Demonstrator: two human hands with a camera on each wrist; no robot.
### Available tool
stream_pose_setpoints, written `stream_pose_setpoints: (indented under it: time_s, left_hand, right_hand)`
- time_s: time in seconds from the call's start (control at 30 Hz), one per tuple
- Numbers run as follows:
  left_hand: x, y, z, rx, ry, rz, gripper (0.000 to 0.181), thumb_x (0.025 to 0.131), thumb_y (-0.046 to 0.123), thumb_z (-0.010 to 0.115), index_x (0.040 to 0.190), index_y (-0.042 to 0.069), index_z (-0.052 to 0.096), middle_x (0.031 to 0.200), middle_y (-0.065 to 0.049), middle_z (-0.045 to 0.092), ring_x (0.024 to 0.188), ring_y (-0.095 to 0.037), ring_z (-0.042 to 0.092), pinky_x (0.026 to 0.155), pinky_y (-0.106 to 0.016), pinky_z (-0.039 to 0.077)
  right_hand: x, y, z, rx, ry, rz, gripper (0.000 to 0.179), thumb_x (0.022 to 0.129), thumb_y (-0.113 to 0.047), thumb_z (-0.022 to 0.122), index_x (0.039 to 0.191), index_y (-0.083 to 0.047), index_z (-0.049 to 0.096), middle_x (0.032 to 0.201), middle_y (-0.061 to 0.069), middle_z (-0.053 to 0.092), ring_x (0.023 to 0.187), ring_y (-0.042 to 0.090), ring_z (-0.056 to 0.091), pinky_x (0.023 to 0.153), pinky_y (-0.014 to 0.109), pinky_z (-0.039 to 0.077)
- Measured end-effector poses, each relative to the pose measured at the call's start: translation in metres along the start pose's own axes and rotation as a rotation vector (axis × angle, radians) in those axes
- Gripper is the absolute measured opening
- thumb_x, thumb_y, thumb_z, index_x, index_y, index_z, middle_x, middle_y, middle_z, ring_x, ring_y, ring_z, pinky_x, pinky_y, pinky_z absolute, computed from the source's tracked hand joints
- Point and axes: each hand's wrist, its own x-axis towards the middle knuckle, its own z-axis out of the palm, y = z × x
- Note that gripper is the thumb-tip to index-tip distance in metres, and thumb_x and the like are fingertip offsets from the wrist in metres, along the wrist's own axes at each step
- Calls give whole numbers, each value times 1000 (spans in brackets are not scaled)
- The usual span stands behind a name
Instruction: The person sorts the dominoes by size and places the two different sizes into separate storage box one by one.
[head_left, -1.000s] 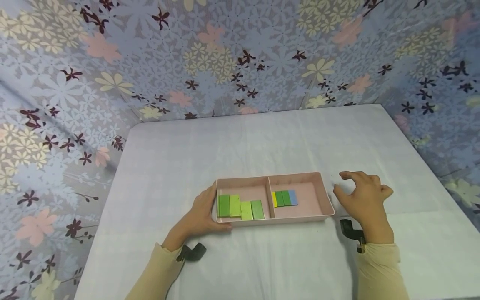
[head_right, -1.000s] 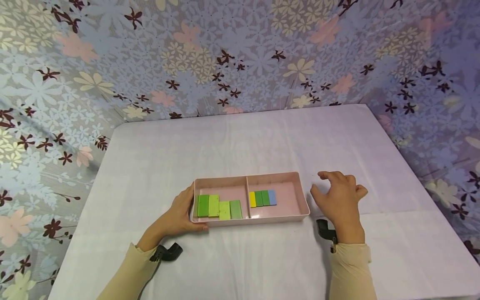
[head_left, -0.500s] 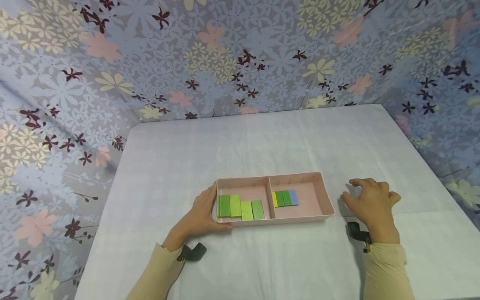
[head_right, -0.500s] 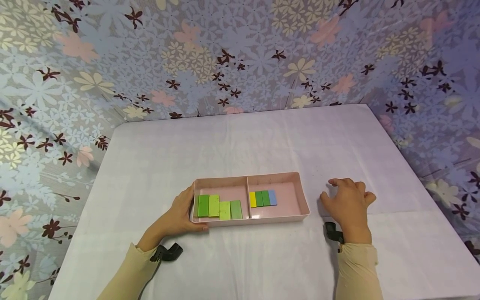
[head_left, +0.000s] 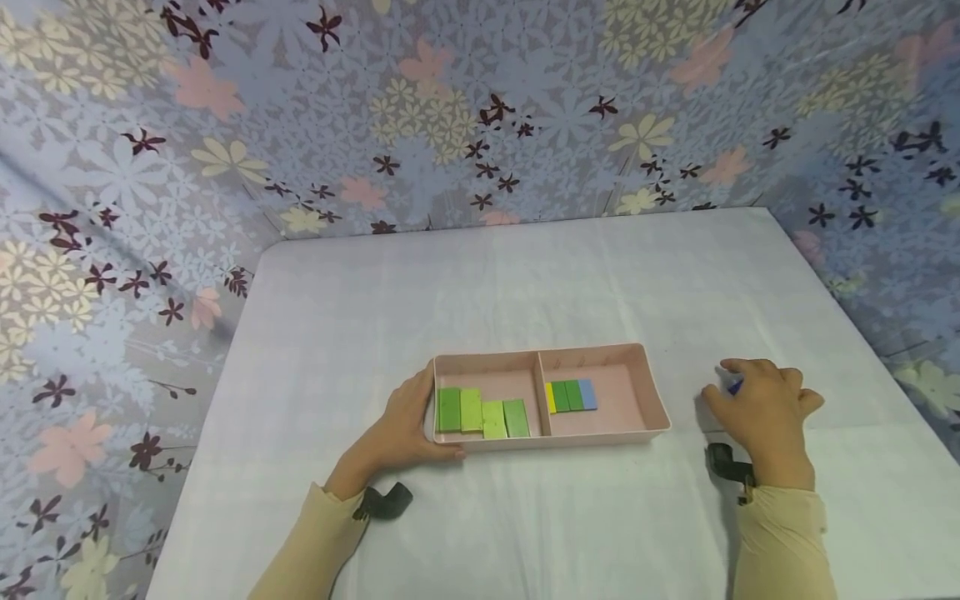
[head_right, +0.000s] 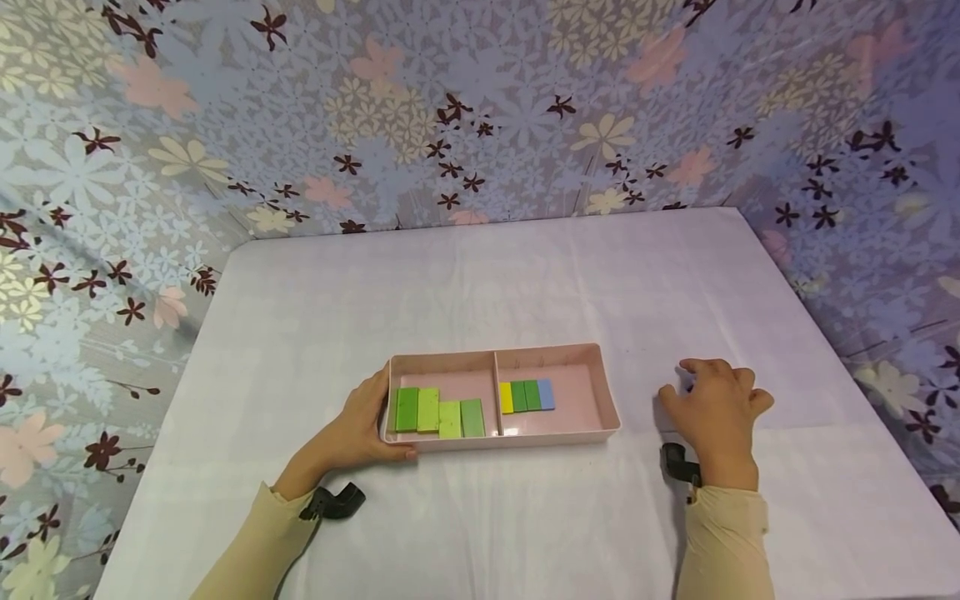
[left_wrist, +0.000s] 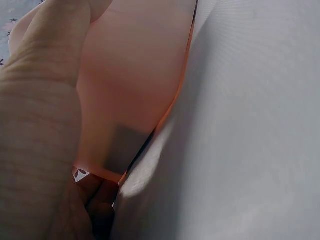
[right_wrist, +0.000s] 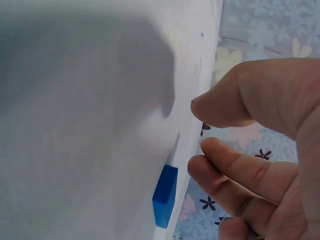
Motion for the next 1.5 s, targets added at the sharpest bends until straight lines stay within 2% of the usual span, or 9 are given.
stream_pose_setpoints:
  time_s: [0.4, 0.77, 1.23, 1.37, 1.5]
  left_hand:
    - [0, 1, 0, 0, 10, 18, 131, 59, 68, 78, 153, 28, -5, 154, 4, 23, 139, -21, 22, 112, -50, 15]
    - [0, -1, 0, 0, 9, 24, 130, 58, 66, 79, 152, 34, -4, 151, 7, 27, 137, -18, 25, 112, -48, 16]
    - [0, -1, 1, -3, 4, -1, 131, 59, 63, 81, 152, 35, -7, 154, 9, 21, 140, -17, 20, 113, -46, 13]
    - [0, -2, 1, -2, 6, 3, 131, 58, 66, 79, 152, 34, -7, 154, 8, 22, 139, -17, 21, 113, -47, 14]
    - [1, -2, 1, 8, 8, 2, 131, 57, 68, 78, 152, 34, -5, 153, 8, 25, 138, -17, 23, 113, -47, 15]
  right_hand:
    - [6, 20, -8, -41, -31, 83, 52, 83, -25, 62, 124, 5, 54, 123, 39, 41, 109, 62, 24, 78, 72, 10]
    - [7, 33, -11, -56, -85, 114, 63, 83, -37, 64, 127, 6, 50, 120, 40, 41, 106, 62, 24, 75, 71, 13]
    - [7, 33, -11, -52, -87, 106, 66, 82, -40, 67, 124, 8, 52, 117, 41, 44, 104, 61, 27, 76, 69, 17]
    - [6, 32, -12, -24, -46, 78, 66, 82, -44, 68, 123, 6, 55, 117, 40, 47, 105, 60, 29, 76, 70, 16]
    - [5, 25, -13, 24, 12, 9, 61, 81, -43, 70, 121, 2, 59, 119, 36, 51, 106, 56, 31, 75, 67, 14]
